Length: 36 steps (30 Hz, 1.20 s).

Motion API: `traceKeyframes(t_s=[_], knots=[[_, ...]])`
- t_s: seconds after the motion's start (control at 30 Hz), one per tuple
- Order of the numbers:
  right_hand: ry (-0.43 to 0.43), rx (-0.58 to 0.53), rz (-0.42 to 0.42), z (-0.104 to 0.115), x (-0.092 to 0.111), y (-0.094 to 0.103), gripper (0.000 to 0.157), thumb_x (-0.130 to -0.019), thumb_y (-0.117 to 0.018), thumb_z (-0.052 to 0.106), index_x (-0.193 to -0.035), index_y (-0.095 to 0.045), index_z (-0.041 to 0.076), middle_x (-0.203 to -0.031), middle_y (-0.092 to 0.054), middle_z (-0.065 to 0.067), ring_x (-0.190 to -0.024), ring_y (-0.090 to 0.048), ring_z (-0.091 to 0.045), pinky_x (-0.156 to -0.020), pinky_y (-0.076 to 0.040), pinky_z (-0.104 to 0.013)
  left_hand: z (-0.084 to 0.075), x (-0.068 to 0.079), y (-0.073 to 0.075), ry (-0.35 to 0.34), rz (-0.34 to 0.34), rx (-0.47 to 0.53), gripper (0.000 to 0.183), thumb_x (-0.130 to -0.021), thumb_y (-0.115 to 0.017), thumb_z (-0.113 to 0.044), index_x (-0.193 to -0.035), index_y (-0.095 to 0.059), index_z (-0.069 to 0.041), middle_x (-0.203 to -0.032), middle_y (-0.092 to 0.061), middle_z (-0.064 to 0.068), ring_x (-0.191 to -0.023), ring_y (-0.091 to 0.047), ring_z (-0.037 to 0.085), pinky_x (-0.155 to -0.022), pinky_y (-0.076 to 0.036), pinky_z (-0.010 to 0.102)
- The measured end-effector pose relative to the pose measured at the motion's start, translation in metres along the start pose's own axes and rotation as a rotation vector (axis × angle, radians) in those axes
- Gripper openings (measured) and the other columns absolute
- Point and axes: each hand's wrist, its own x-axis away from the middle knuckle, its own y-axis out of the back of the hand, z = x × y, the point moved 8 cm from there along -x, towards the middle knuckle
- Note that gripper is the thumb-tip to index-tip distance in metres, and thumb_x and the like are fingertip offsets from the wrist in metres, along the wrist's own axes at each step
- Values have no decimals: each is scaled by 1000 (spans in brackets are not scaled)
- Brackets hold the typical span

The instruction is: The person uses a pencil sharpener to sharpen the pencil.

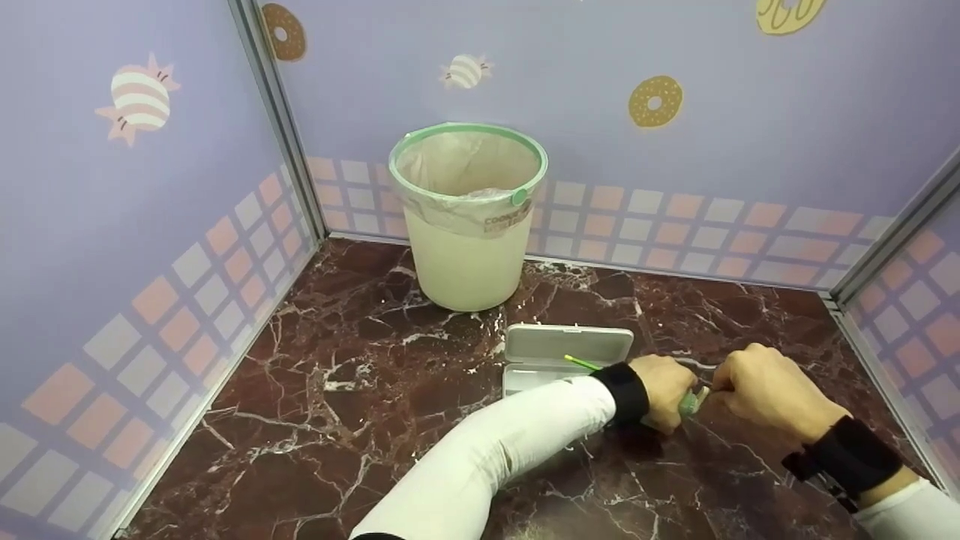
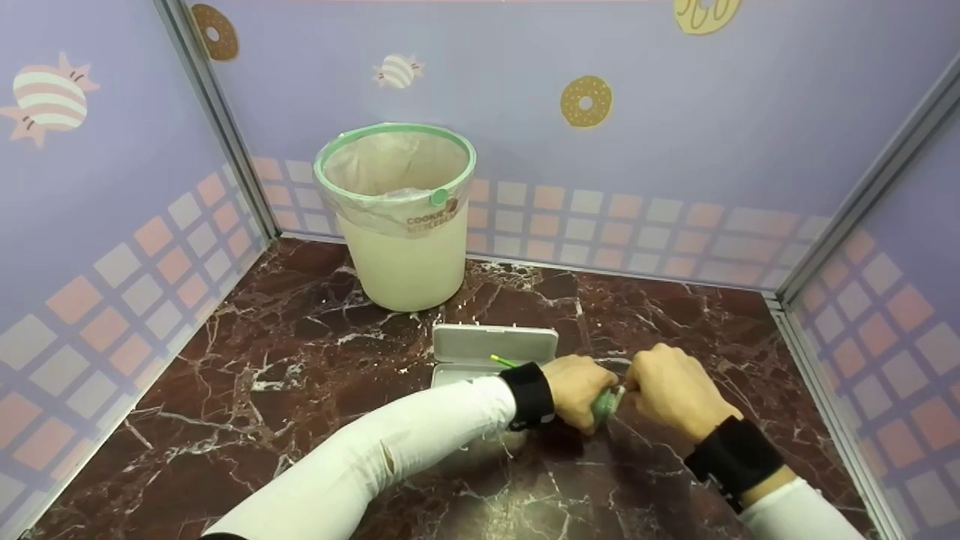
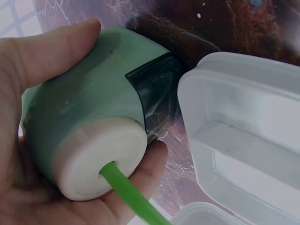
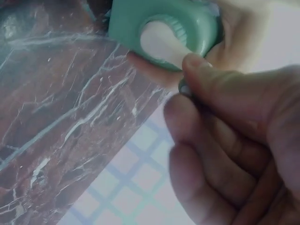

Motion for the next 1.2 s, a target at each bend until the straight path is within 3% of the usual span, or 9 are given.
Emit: traceKeyframes(t_s=[0.17,0.3,0.53,0.73,1.0,1.2], knots=[[3,19,-44,-9,-4,-6,37,-74,-93,11,-56,-67,30,-56,-50,18,-56,-43,-7,-52,-37,-31,-1,1,0,4,8,-1,35,-75,-93,-36,-101,-69,-34,-89,-71,-18,-80,-65,8,-69,-53,26],[-8,7,-64,-22,-10,-23,33,-75,-88,8,-58,-69,28,-58,-52,15,-56,-44,-9,-51,-38,-33,-2,0,-1,10,18,-22,37,-77,-92,-38,-108,-71,-36,-95,-75,-19,-86,-69,6,-74,-57,25],[-1,-76,-45,-31,-9,-55,40,-68,-77,-2,-52,-59,30,-55,-38,20,-52,-36,-4,-51,-34,-26,-6,0,-5,-3,31,-35,31,-81,-89,-37,-102,-68,-32,-97,-75,-14,-88,-72,10,-77,-60,26],[42,-68,-113,-26,-8,-56,47,-66,-75,-5,-50,-48,30,-57,-30,21,-52,-29,-1,-50,-29,-23,-2,2,-1,10,43,-21,31,-82,-87,-35,-105,-67,-30,-101,-75,-13,-90,-71,11,-77,-61,29],[29,-80,-115,-27,-3,-64,48,-67,-77,-6,-51,-48,28,-56,-28,22,-51,-28,1,-51,-29,-24,-1,1,-2,32,47,-26,31,-83,-87,-36,-105,-65,-30,-102,-75,-12,-90,-71,12,-78,-62,29],[77,-69,-154,-21,1,-66,50,-65,-76,-8,-51,-43,27,-58,-24,22,-52,-23,3,-50,-26,-22,-1,1,-2,50,38,-16,46,-82,-88,-39,-119,-63,-29,-108,-75,-12,-94,-72,12,-83,-63,28]])
